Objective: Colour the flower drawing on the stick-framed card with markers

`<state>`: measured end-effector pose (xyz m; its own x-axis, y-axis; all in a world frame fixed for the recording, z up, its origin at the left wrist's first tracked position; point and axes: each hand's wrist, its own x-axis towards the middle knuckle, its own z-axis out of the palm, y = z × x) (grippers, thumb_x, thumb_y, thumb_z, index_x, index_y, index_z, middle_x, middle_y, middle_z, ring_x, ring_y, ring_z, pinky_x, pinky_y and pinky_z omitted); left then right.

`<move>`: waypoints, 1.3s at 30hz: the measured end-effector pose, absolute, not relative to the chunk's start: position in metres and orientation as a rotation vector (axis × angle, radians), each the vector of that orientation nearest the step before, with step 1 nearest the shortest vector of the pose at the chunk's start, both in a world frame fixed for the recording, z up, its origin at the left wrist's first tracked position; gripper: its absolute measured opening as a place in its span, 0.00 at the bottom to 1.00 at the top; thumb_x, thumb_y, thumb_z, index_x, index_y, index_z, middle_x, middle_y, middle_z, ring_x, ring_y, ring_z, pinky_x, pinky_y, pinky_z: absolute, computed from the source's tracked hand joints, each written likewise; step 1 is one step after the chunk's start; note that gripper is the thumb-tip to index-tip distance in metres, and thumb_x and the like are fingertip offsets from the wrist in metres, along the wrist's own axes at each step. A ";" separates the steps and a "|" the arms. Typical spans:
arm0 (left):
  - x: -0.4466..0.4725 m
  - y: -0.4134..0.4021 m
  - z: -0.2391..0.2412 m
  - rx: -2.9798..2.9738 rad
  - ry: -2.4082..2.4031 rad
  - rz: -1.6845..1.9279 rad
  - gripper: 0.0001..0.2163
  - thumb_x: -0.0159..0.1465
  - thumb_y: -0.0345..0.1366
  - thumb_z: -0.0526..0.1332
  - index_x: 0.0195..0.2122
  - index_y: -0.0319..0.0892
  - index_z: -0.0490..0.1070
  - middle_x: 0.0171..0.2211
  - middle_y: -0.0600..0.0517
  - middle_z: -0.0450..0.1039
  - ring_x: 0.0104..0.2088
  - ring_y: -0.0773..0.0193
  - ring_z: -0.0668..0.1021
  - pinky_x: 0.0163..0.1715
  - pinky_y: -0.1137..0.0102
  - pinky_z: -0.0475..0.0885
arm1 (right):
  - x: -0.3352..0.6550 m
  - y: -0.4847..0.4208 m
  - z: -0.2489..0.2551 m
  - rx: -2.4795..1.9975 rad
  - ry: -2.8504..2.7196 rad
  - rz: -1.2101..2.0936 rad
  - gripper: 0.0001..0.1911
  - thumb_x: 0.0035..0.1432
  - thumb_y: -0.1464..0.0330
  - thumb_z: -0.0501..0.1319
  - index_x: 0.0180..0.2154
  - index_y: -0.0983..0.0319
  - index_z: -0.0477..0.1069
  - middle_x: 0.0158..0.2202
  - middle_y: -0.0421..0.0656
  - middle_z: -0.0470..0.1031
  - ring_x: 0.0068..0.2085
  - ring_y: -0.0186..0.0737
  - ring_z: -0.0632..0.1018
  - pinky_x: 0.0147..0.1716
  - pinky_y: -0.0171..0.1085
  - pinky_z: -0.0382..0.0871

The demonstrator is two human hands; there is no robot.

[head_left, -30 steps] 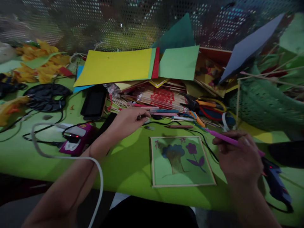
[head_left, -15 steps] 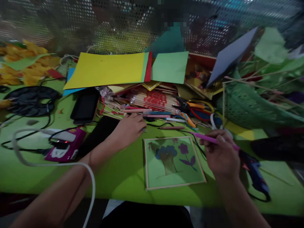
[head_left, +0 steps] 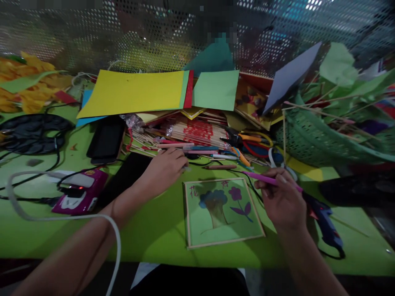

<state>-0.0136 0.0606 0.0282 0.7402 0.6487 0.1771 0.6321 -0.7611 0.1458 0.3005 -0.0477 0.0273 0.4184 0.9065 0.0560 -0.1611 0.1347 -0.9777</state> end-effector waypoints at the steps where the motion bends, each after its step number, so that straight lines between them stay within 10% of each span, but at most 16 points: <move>1: -0.014 0.060 0.028 2.817 1.056 0.354 0.06 0.71 0.31 0.58 0.42 0.39 0.75 0.45 0.43 0.77 0.49 0.51 0.76 0.52 0.57 0.68 | 0.301 -0.048 0.028 -1.181 -0.803 0.911 0.11 0.52 0.59 0.71 0.30 0.60 0.78 0.26 0.38 0.72 0.25 0.34 0.75 0.21 0.31 0.70; 39: 0.022 0.030 0.025 1.810 0.820 0.676 0.09 0.62 0.27 0.64 0.42 0.40 0.80 0.40 0.50 0.80 0.36 0.67 0.80 0.39 0.72 0.75 | 0.285 -0.067 0.021 -1.202 -1.119 1.204 0.13 0.57 0.59 0.73 0.42 0.59 0.84 0.37 0.47 0.84 0.35 0.43 0.84 0.30 0.34 0.78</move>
